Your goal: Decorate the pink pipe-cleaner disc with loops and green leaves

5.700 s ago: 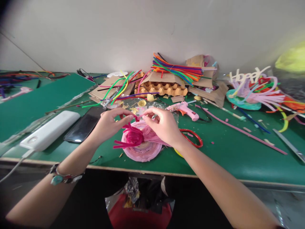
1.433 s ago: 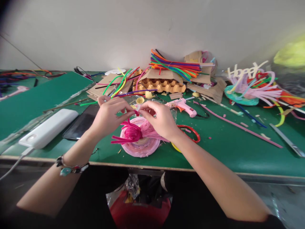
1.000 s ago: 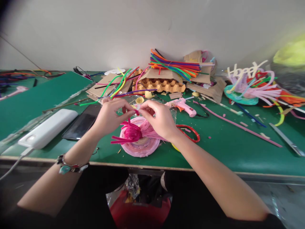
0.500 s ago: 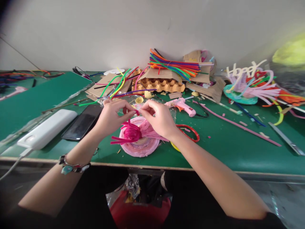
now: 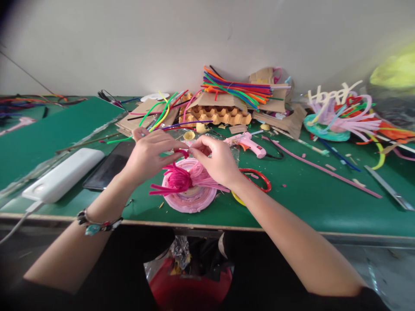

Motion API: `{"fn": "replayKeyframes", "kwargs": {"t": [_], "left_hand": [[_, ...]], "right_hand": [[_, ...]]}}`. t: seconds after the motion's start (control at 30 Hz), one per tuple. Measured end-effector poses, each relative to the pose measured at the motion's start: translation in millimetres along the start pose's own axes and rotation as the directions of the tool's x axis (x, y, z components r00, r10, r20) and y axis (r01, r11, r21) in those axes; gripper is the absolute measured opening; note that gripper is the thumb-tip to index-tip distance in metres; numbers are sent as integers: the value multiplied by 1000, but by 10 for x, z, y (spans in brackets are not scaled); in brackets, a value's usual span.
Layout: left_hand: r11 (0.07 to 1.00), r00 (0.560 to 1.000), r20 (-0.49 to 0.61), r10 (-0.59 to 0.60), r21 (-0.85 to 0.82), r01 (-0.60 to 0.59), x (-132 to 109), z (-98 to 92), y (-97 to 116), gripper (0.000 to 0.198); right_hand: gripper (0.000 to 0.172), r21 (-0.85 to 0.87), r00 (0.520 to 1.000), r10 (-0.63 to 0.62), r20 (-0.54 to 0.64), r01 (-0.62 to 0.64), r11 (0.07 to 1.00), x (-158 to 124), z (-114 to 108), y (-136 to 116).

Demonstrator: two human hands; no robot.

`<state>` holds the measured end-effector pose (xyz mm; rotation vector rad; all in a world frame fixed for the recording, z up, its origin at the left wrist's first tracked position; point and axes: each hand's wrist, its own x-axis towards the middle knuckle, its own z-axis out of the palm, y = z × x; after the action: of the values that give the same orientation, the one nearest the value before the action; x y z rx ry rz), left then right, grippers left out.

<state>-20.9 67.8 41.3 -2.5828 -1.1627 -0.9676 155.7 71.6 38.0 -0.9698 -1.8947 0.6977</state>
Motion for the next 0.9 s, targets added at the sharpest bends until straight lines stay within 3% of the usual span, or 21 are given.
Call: {"fn": "replayKeyframes", "kwargs": {"t": [0.17, 0.47, 0.7, 0.9], "left_hand": [[995, 996, -19, 87, 44, -86, 0, -23, -13, 14], [995, 996, -3, 91, 42, -91, -7, -67, -29, 17], [986, 991, -37, 129, 113, -125, -17, -38, -49, 19], [963, 976, -29, 217, 172, -209, -34, -57, -102, 24]], "right_hand": [[6, 30, 1000, 10, 8, -10, 1000, 1, 1, 14], [10, -39, 997, -76, 18, 77, 996, -9, -43, 40], [14, -188, 979, -197, 51, 203, 961, -12, -87, 50], [12, -377, 936, -344, 77, 347, 859, -15, -110, 65]]}}
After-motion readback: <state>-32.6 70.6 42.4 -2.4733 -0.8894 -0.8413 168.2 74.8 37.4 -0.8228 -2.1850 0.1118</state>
